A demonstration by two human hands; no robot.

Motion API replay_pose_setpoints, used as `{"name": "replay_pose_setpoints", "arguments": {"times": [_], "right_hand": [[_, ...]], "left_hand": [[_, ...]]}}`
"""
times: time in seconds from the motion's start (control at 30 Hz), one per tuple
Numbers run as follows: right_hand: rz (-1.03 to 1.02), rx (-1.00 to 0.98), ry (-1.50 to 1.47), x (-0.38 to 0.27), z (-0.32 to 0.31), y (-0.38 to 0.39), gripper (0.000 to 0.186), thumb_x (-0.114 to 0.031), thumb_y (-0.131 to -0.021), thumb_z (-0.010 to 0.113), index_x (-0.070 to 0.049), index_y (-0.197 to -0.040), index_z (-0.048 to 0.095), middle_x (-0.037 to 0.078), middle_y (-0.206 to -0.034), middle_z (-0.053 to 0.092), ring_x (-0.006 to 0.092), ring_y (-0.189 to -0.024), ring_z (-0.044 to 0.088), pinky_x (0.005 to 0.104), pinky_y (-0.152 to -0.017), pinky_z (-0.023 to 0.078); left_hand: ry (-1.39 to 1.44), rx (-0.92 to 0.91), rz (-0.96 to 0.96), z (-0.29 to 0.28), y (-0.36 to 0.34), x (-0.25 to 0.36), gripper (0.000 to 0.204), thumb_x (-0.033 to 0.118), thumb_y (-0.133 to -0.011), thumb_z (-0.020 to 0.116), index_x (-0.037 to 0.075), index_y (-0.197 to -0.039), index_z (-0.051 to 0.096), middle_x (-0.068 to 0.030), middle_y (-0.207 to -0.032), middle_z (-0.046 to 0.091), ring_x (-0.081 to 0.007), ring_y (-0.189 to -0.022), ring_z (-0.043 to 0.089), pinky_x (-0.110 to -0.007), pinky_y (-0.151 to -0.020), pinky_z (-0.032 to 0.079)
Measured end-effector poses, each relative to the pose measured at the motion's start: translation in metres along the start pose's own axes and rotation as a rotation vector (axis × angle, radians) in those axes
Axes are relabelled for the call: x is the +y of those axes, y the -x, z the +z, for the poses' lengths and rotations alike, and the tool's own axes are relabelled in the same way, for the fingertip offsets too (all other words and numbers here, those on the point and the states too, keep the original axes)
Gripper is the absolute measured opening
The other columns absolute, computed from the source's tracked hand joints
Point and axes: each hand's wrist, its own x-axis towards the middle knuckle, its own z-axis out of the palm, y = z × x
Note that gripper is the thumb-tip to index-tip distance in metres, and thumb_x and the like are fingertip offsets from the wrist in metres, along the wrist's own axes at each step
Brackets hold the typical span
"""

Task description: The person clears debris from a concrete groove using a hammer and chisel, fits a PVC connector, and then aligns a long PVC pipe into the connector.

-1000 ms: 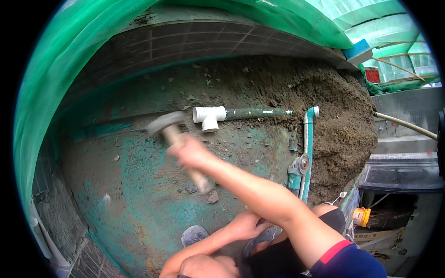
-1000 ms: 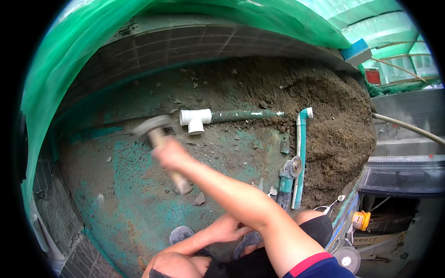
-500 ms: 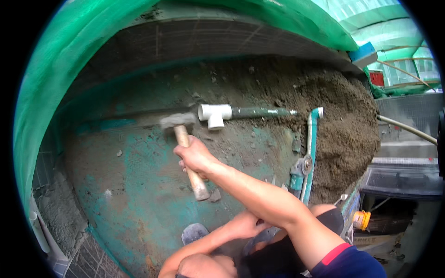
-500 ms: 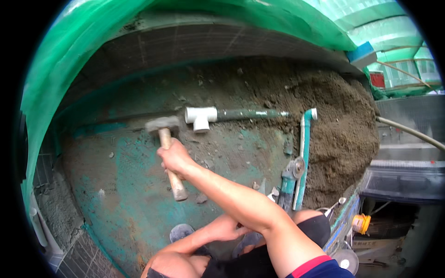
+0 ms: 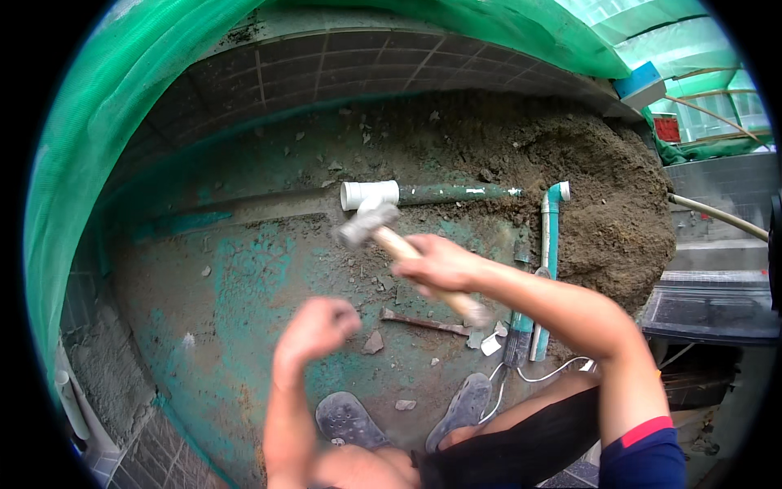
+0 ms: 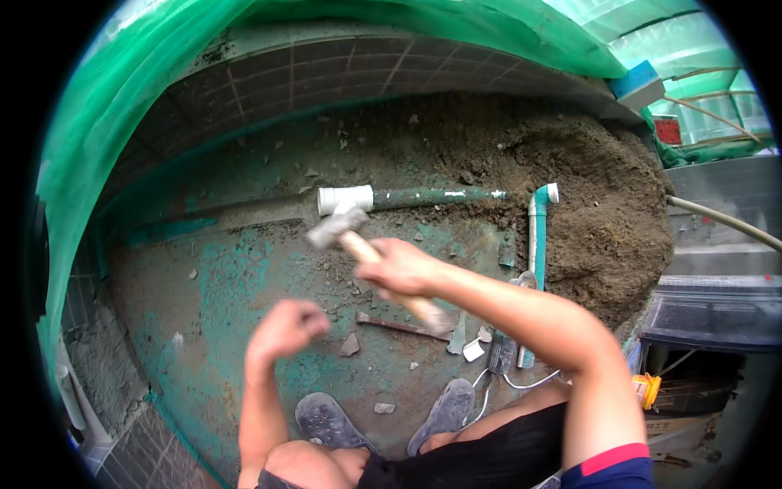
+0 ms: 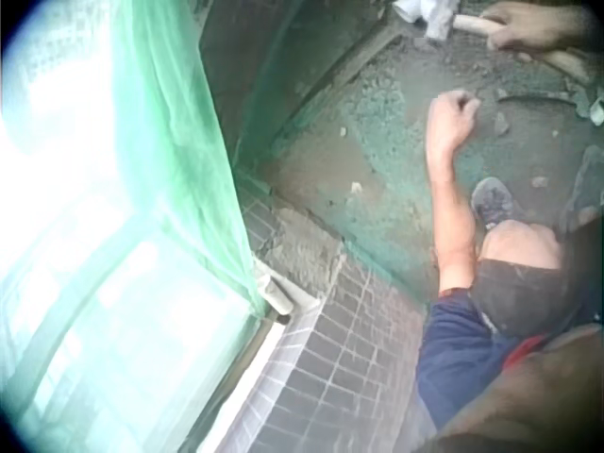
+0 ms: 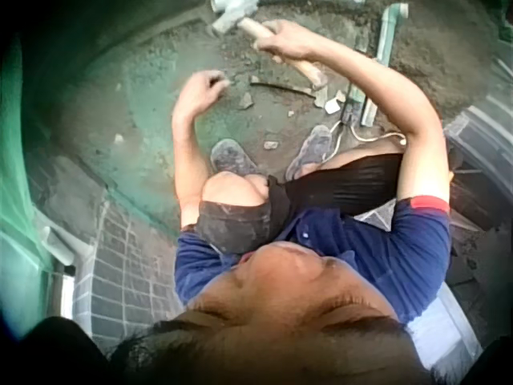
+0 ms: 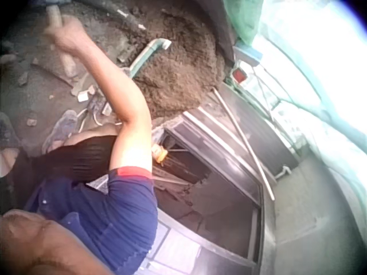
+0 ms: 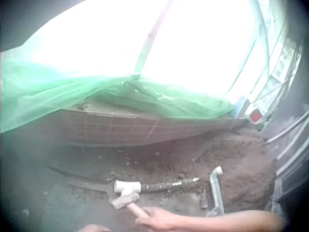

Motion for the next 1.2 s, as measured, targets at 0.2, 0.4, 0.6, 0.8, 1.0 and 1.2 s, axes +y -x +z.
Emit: {"name": "replay_pose_setpoints", "arguments": {"times": [0.2, 0.4, 0.6, 0.8, 1.0, 1.2], "right_hand": [[0.173, 0.066, 0.122, 0.113, -0.023, 0.058, 0.031, -0.024, -0.085, 0.07, 0.0, -0.103, 0.061, 0.006, -0.072, 0.068, 0.0138, -0.055, 0.064, 0.0336, -0.055, 0.054], [0.148, 0.36, -0.007, 0.223, -0.002, 0.071, 0.043, -0.03, -0.086, 0.072, 0.002, -0.111, 0.06, 0.014, -0.075, 0.069, 0.0222, -0.059, 0.068, 0.0397, -0.063, 0.055], [0.134, 0.503, 0.397, 0.275, 0.032, 0.075, 0.04, -0.025, -0.091, 0.07, -0.002, -0.119, 0.053, 0.023, -0.107, 0.064, 0.0419, -0.099, 0.066, 0.052, -0.083, 0.054], [-0.27, 0.919, 0.174, 0.304, 0.058, 0.132, 0.02, -0.013, -0.091, 0.069, -0.003, -0.107, 0.062, 0.016, -0.101, 0.062, 0.0359, -0.092, 0.066, 0.0461, -0.078, 0.054], [0.221, 1.124, -0.319, 0.395, 0.125, 0.227, 0.019, -0.017, -0.094, 0.068, -0.006, -0.109, 0.066, 0.014, -0.096, 0.069, 0.0312, -0.088, 0.07, 0.0418, -0.077, 0.056], [1.157, 1.319, -0.003, 0.595, 0.154, 0.291, 0.052, -0.028, -0.087, 0.071, 0.0, -0.129, 0.056, 0.024, -0.128, 0.058, 0.0368, -0.122, 0.055, 0.0474, -0.103, 0.047]], "left_hand": [[-0.02, 0.905, 0.307, -0.045, -0.131, 0.031, 0.016, 0.016, -0.093, 0.065, 0.0, -0.093, 0.067, -0.0182, -0.089, 0.068, -0.0377, -0.084, 0.065, -0.045, -0.077, 0.051], [-0.752, 0.893, 0.349, -0.002, -0.227, 0.04, 0.017, 0.026, -0.091, 0.067, 0.009, -0.088, 0.069, -0.0115, -0.09, 0.067, -0.0342, -0.089, 0.062, -0.046, -0.078, 0.049], [-0.627, 0.865, 0.321, -0.003, -0.248, 0.011, 0.019, 0.026, -0.093, 0.063, 0.008, -0.092, 0.069, -0.0128, -0.099, 0.067, -0.035, -0.098, 0.062, -0.047, -0.084, 0.05], [-0.574, 0.971, 0.54, 0.025, -0.194, -0.002, 0.027, 0.015, -0.098, 0.065, -0.002, -0.12, 0.067, -0.0201, -0.127, 0.063, -0.0347, -0.123, 0.056, -0.044, -0.105, 0.044], [-0.693, 0.677, 0.477, 0.083, -0.141, -0.017, 0.028, 0.016, -0.101, 0.062, -0.003, -0.122, 0.065, -0.0208, -0.129, 0.06, -0.038, -0.124, 0.054, -0.046, -0.105, 0.044], [-0.877, 0.635, 0.292, 0.09, -0.167, -0.02, 0.052, 0.032, -0.105, 0.057, -0.004, -0.141, 0.05, -0.0283, -0.14, 0.05, -0.0451, -0.131, 0.046, -0.052, -0.111, 0.036]]}}
